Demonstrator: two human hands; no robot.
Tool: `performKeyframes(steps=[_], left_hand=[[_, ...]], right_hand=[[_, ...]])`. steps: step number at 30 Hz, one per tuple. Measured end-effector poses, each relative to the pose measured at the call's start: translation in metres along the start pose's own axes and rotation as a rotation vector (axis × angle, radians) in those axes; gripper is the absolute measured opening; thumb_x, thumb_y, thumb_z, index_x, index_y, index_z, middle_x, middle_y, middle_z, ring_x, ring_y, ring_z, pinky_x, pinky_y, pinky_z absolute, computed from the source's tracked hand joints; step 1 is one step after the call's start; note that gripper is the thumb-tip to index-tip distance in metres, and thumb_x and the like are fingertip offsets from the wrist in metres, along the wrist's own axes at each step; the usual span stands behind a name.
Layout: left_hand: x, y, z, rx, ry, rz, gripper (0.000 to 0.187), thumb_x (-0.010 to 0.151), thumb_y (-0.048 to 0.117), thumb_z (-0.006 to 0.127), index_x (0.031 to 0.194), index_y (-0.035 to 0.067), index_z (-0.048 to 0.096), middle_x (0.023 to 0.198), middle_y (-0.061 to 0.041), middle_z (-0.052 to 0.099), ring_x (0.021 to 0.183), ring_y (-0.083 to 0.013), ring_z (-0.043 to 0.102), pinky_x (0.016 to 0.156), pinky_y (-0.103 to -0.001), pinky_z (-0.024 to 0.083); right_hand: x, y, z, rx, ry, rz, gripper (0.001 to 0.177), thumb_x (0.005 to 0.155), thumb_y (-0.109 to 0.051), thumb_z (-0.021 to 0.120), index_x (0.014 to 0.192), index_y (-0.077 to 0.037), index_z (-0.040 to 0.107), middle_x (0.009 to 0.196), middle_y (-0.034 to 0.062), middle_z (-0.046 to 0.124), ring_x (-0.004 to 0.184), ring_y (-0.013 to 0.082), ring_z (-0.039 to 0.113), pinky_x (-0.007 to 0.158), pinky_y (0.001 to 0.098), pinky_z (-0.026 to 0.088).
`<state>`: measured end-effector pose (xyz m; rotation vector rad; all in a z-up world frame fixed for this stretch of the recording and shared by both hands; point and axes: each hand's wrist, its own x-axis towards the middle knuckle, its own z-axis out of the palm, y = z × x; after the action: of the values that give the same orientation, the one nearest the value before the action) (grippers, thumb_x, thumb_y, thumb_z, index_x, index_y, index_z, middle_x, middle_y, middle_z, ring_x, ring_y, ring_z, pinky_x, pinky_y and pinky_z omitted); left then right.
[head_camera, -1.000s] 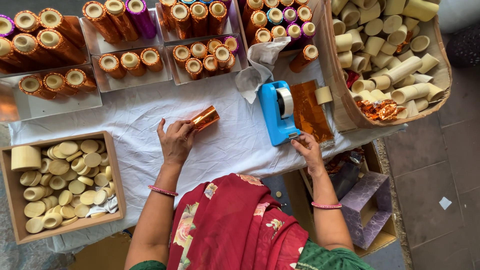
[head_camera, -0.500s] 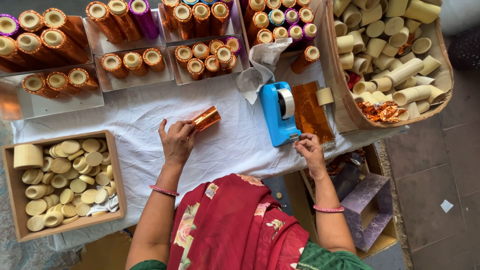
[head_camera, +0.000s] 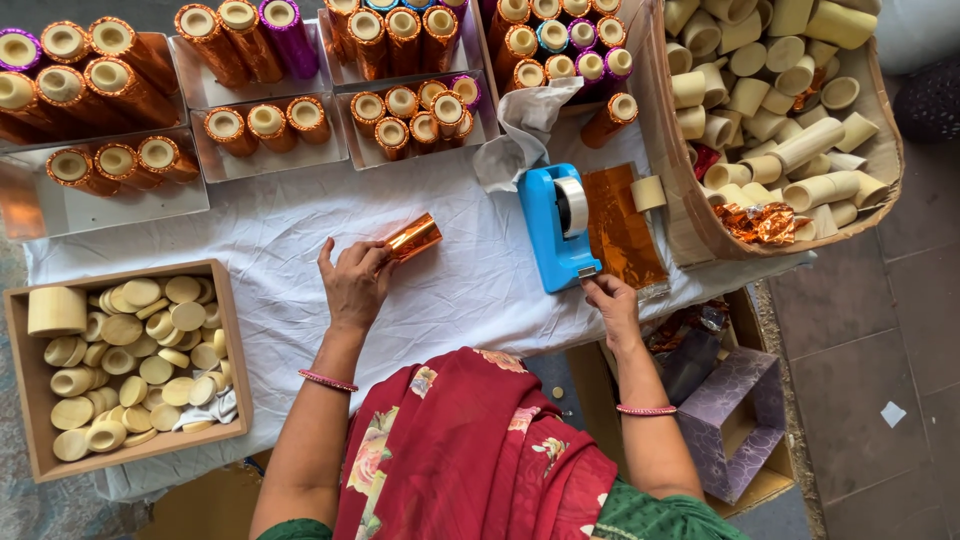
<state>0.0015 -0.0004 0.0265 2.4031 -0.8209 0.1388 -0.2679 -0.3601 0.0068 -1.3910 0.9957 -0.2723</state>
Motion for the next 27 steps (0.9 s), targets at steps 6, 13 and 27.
performKeyframes(steps=[6, 13, 27], left_hand=[[0.000, -0.001, 0.002, 0.012, -0.001, 0.005, 0.022, 0.086, 0.021, 0.083, 0.104, 0.015, 0.074, 0.104, 0.005, 0.070, 0.098, -0.0145, 0.068, 0.120, -0.054, 0.028], [0.001, 0.000, -0.001, 0.008, 0.005, 0.010, 0.022, 0.085, 0.022, 0.083, 0.104, 0.015, 0.075, 0.105, 0.004, 0.070, 0.098, -0.0153, 0.067, 0.119, -0.054, 0.028], [-0.001, -0.003, 0.004, 0.021, -0.004, 0.001, 0.023, 0.085, 0.022, 0.084, 0.105, 0.016, 0.075, 0.106, 0.005, 0.070, 0.098, -0.0140, 0.067, 0.121, -0.054, 0.028]], right_hand=[[0.001, 0.015, -0.013, 0.069, -0.001, -0.177, 0.012, 0.090, -0.007, 0.079, 0.084, -0.003, 0.070, 0.095, 0.0033, 0.067, 0.076, 0.0106, 0.060, 0.070, 0.0250, 0.046], [-0.018, -0.015, -0.004, 0.336, -0.046, -0.100, 0.008, 0.089, -0.006, 0.070, 0.092, -0.007, 0.063, 0.100, 0.0099, 0.074, 0.084, 0.0160, 0.070, 0.080, 0.0330, 0.057], [-0.005, -0.003, 0.009, 0.328, -0.031, -0.198, 0.031, 0.086, 0.004, 0.079, 0.105, -0.007, 0.058, 0.097, 0.0039, 0.068, 0.087, 0.0116, 0.067, 0.083, 0.0253, 0.056]])
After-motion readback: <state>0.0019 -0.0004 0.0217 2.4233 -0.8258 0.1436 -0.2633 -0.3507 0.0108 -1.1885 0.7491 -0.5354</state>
